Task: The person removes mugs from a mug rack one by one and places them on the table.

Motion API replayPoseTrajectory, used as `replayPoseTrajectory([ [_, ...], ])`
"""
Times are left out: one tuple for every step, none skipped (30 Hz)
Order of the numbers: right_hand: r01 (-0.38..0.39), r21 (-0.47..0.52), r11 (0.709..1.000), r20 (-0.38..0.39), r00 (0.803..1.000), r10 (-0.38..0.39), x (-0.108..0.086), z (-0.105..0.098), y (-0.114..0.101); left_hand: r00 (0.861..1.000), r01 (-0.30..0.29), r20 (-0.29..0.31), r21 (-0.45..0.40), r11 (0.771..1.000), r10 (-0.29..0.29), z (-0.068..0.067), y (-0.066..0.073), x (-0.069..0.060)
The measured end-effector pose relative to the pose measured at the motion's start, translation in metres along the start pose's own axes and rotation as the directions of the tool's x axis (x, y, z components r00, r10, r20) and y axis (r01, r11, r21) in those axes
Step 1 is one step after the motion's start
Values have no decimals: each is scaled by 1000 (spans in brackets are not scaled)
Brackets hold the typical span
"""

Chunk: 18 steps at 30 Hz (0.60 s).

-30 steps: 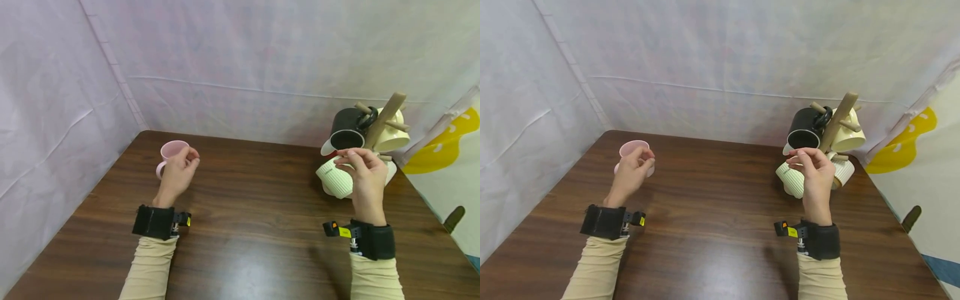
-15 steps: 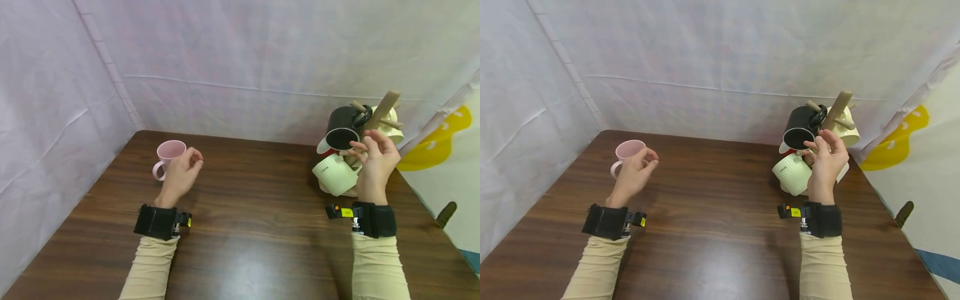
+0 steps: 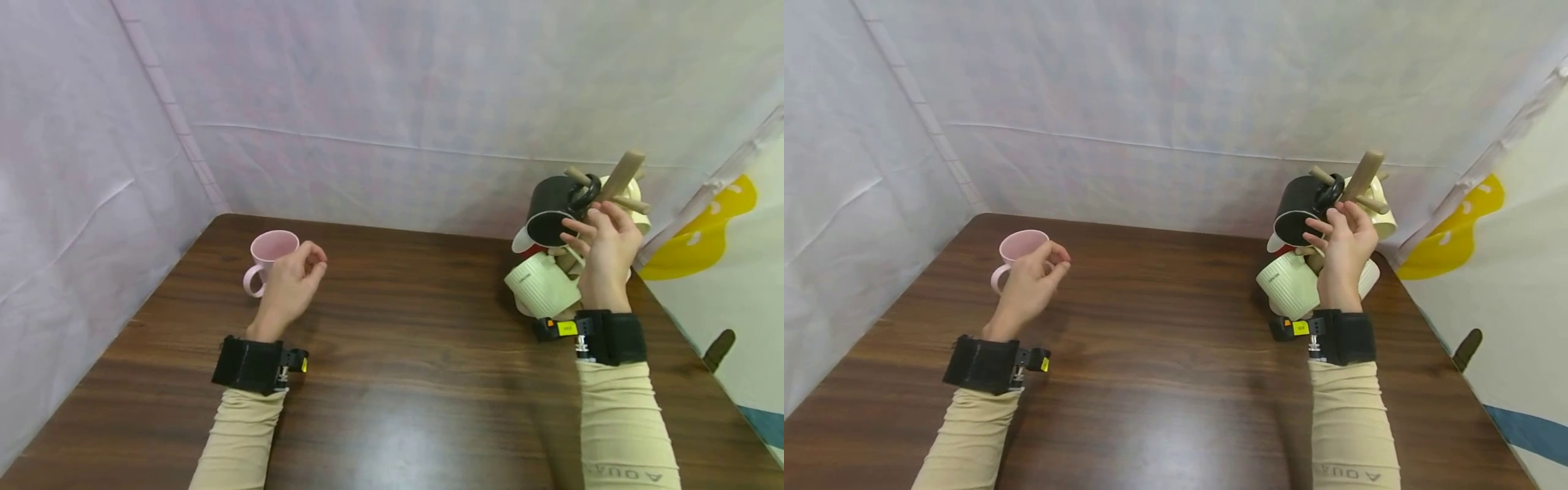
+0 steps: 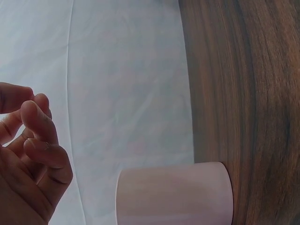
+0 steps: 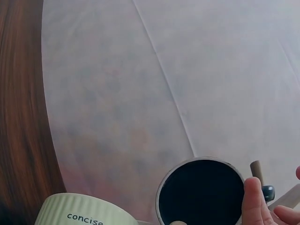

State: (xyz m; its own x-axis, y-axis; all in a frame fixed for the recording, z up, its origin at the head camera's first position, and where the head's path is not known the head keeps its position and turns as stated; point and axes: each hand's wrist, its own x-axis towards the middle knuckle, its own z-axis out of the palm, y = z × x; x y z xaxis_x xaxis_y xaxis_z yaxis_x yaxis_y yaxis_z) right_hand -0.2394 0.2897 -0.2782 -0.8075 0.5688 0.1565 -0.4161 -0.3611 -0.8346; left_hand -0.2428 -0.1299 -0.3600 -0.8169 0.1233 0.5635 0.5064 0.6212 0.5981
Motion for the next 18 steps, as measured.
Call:
replayPoseTrajectory([
  [-9, 6, 1000, -3, 1000, 9, 1, 0, -1, 1000, -1, 5, 0, 1000, 1, 0, 0, 0],
  [-18, 7, 1000, -6, 1000, 18, 1, -1, -1, 1000, -2, 9, -1, 1000, 2, 1, 1, 0],
  [-25, 8, 1000, -5, 1000, 25, 2, -1, -1, 1000, -3, 13, -2, 1000, 3, 1, 1, 0],
  [-33, 4, 999, -5, 999, 33, 3, -1, -2, 1000, -3, 15, -1, 1000, 3, 2, 1, 1],
  [-44, 3, 999, -3, 999, 44, 3, -1, -3, 1000, -3, 15, -1, 1000, 3, 2, 1, 1],
  [-55, 5, 998, 1, 998, 55, 4, 0, -3, 1000, -1, 17, -3, 1000, 1, 2, 1, 1],
  [-70, 11, 998, 4, 998, 70, 6, 0, -4, 1000, 1, 17, -4, 1000, -1, 3, 1, 1],
  [-82, 14, 997, 8, 997, 82, 7, 0, -6, 1000, 4, 17, -7, 1000, -4, 3, 1, 2],
  [-92, 14, 996, 18, 996, 92, 9, 0, -7, 1000, 6, 16, -8, 1000, -6, 3, 1, 2],
  [-103, 20, 994, 29, 994, 103, 10, 1, -9, 1000, 9, 14, -10, 1000, -9, 3, 1, 1],
  [-114, 27, 993, 40, 993, 112, 12, 1, -11, 1000, 12, 13, -12, 1000, -11, 3, 1, 1],
  [-124, 33, 992, 49, 991, 122, 13, 2, -13, 1000, 14, 13, -15, 1000, -14, 3, 1, 1],
  [-138, 47, 989, 57, 989, 135, 15, 3, -15, 1000, 15, 11, -15, 1000, -15, 3, 1, 1],
  [-145, 57, 988, 67, 988, 142, 16, 3, -17, 1000, 13, 9, -15, 1000, -13, 3, 1, 1],
  [-156, 75, 985, 75, 986, 150, 17, 4, -19, 1000, 11, 8, -15, 1000, -11, 3, 1, 0],
  [-178, 106, 978, 79, 982, 170, 18, 6, -20, 1000, 10, 8, -16, 1000, -10, 3, 1, 1],
  [-208, 134, 969, 90, 976, 197, 19, 6, -22, 1000, 9, 8, -19, 1000, -9, 3, 1, 1],
  [-247, 169, 954, 100, 967, 232, 21, 7, -23, 1000, 7, 7, -18, 1000, -7, 3, 1, 1],
])
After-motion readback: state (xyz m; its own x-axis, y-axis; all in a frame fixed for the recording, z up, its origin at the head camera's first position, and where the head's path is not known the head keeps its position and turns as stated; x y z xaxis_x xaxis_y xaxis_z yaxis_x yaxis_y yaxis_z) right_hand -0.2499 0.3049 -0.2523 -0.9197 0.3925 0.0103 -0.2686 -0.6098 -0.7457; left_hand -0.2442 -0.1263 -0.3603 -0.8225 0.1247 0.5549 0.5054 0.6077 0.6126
